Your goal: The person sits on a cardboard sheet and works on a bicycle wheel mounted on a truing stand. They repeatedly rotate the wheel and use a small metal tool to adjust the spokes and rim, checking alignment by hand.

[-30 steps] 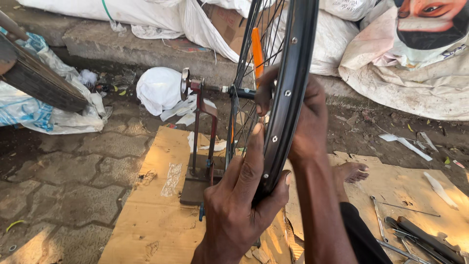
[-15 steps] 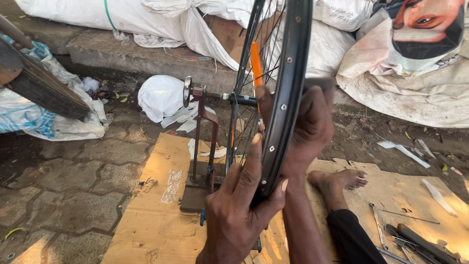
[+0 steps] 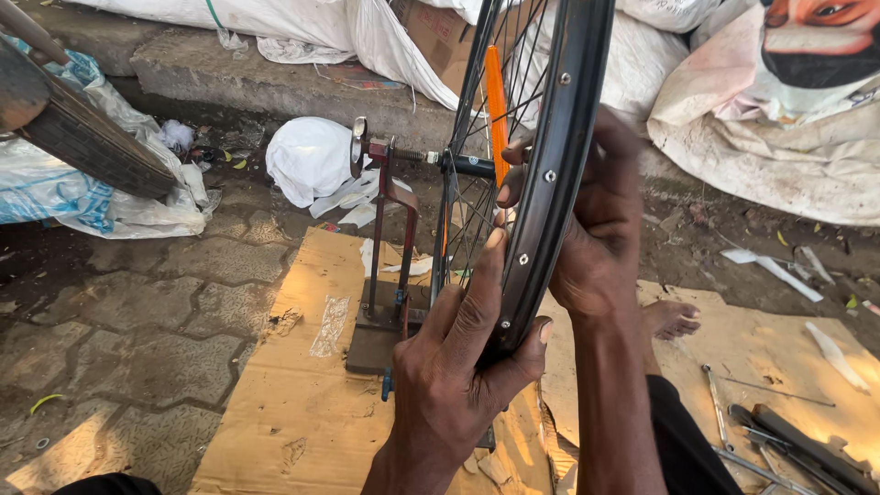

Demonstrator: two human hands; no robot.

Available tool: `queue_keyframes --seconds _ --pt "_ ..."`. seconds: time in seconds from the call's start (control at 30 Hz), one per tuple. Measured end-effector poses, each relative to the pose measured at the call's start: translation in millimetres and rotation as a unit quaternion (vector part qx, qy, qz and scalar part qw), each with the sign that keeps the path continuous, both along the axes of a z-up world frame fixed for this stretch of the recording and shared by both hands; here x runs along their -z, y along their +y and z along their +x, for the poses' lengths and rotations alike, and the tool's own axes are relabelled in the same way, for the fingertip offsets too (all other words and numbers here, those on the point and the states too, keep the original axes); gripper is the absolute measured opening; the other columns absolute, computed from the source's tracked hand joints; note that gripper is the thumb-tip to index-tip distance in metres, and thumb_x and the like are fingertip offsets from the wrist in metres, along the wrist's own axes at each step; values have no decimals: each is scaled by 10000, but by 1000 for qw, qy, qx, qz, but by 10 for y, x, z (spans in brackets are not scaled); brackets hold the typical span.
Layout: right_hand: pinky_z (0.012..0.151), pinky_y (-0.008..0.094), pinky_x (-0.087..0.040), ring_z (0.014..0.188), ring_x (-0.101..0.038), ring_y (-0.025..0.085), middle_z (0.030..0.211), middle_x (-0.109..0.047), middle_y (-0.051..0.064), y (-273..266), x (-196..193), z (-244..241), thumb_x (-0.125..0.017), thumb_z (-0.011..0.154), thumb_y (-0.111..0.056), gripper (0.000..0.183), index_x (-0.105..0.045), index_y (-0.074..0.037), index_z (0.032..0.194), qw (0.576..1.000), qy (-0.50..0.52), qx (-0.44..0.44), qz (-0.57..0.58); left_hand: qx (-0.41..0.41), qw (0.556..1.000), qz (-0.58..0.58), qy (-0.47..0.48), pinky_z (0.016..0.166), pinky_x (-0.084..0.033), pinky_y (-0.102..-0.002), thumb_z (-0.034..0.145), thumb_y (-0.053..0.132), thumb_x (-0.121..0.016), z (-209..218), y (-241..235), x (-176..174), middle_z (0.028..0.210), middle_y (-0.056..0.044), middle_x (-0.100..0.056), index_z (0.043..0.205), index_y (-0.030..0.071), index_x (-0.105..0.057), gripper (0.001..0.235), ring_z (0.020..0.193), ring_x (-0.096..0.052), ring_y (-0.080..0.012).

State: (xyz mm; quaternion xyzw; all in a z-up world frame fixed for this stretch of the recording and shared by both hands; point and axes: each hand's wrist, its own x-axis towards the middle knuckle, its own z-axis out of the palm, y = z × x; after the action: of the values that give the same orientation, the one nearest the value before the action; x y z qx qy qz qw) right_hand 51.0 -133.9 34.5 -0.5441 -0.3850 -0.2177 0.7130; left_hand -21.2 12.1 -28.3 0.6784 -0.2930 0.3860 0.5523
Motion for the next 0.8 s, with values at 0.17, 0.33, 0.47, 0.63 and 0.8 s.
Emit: queue_keyframes --seconds 0.17,0.33,0.47,0.63,0.8 --pt "702 257 -639 822 -713 135 951 -731 106 -58 -19 -38 -732 906 -52 275 -676 -38 1175 996 67 44 -51 -17 1000 19 1 606 -590 -338 974 254 -826 52 -1 125 905 -72 -622 1588 103 -403 761 745 -679 -173" --pt "626 214 -565 698 -599 90 846 -610 -1 98 113 141 -881 903 21 359 -563 -120 998 965 -166 201 -18 -5 1000 0 1 644 -641 -253 1039 295 -792 85 -56 302 890 -17 -626 1632 160 -375 737 748 -697 -93" --pt "633 208 -542 652 -494 85 794 -516 -23 275 347 123 -901 978 12 420 -501 -114 948 929 -210 306 -2 -15 1000 8 0 643 -647 -250 1035 322 -795 59 -31 392 878 -14 -612 1626 154 -375 745 744 -688 -97" --pt "651 232 -618 761 -688 87 1045 -699 72 123 240 168 -814 977 -51 218 -637 -45 1106 953 -141 254 -84 6 1000 1 1 619 -638 -269 998 318 -811 53 5 324 928 -32 -616 1614 137 -390 768 728 -684 -114" --pt "577 188 -529 730 -674 74 1036 -745 109 -256 71 200 -732 1053 -25 119 -734 -31 1172 986 15 -38 -161 9 1000 4 8 629 -634 -283 996 299 -830 43 13 283 933 -31 -625 1622 134 -397 779 736 -694 -109"
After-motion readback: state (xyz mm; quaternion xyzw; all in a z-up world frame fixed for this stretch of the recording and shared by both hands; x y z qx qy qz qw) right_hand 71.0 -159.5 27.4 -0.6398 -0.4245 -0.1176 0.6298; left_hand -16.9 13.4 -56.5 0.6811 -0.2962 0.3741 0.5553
